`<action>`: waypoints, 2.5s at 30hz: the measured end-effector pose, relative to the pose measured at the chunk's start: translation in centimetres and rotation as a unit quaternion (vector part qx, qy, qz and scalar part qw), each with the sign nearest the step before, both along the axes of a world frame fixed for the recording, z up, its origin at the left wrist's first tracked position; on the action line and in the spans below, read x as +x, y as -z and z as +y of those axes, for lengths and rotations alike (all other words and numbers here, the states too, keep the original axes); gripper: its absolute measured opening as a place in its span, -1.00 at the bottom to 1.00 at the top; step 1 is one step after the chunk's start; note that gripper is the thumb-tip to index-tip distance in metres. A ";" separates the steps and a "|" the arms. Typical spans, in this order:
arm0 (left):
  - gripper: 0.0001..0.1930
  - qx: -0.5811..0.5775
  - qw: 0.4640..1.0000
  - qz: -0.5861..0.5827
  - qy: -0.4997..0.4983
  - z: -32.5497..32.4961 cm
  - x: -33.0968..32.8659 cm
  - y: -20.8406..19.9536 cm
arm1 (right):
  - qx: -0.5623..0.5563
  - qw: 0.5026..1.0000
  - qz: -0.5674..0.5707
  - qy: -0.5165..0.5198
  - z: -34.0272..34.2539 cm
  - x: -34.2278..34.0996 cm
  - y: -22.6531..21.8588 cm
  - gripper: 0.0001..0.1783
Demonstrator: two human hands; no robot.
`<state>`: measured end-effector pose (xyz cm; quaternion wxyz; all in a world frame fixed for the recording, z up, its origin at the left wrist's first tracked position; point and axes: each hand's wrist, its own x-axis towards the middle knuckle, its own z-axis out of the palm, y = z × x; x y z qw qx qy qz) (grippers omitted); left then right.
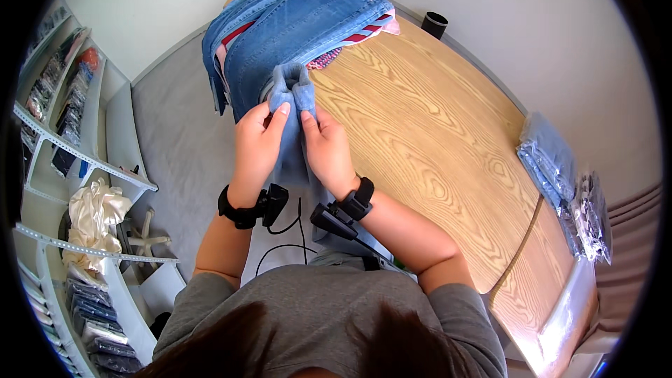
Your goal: Folding a pair of blue trousers and placing them into a transparent plastic bag for shipping or storage.
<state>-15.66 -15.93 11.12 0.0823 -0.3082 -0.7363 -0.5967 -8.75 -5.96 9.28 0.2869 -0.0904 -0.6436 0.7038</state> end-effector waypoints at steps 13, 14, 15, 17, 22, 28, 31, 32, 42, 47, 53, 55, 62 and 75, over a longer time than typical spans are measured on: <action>-0.56 -0.032 0.967 -0.110 0.227 -3.2 2.2 -1.5 | 0.052 0.998 -0.027 -0.031 1.1 1.9 -0.4 -0.52; -0.59 -0.059 0.951 -0.157 0.259 -4.0 1.9 -1.9 | 0.051 0.998 -0.027 -0.027 1.6 2.1 0.0 -0.52; -0.59 -0.062 0.950 -0.157 0.262 -5.0 1.1 -2.2 | -0.001 0.997 -0.034 -0.072 2.2 2.2 0.5 -0.54; -0.49 -0.140 0.959 -0.073 0.234 -6.5 -0.2 -2.6 | -0.056 0.991 -0.041 -0.116 2.7 2.5 1.1 -0.56; -0.35 -0.249 0.905 0.328 0.105 -5.5 -1.5 -3.3 | -0.095 0.968 -0.007 -0.234 1.7 3.2 0.9 -0.55; -0.48 -0.229 0.963 0.122 0.074 -7.2 -2.9 -3.6 | 0.235 0.970 -0.021 -0.064 0.9 2.7 -0.3 -0.51; -0.54 -0.212 0.940 0.221 -0.148 -9.4 -4.9 -6.9 | 0.312 0.937 -0.155 -0.042 1.8 2.3 2.7 -0.48; -0.53 -0.203 0.945 0.194 -0.165 -10.0 -5.1 -9.1 | 0.256 0.952 -0.151 -0.078 1.9 2.6 3.1 -0.51; -0.50 -0.197 0.798 0.306 -0.480 -20.0 -11.4 -18.8 | 0.319 0.915 -0.187 -0.159 1.9 2.7 5.3 -0.65; -0.58 -0.323 0.853 0.294 -0.285 -16.6 -10.2 -17.9 | 0.319 0.917 -0.155 -0.180 1.9 2.8 6.0 -0.69; -0.66 -0.375 0.889 0.236 -0.119 -12.4 -8.5 -15.0 | 0.262 0.911 -0.205 -0.244 2.9 3.3 5.8 -0.72; -0.67 -0.375 0.891 0.227 -0.117 -12.3 -7.9 -15.1 | 0.204 0.934 -0.182 -0.230 3.3 3.5 6.7 -0.75; -0.65 -0.363 0.900 0.211 -0.116 -15.0 -6.3 -17.3 | 0.180 0.939 -0.185 -0.228 3.1 2.9 8.9 -0.72; -0.48 -0.241 0.867 0.344 -0.266 -26.8 -4.2 -19.2 | 0.329 0.922 -0.144 -0.143 2.1 2.8 18.9 -0.57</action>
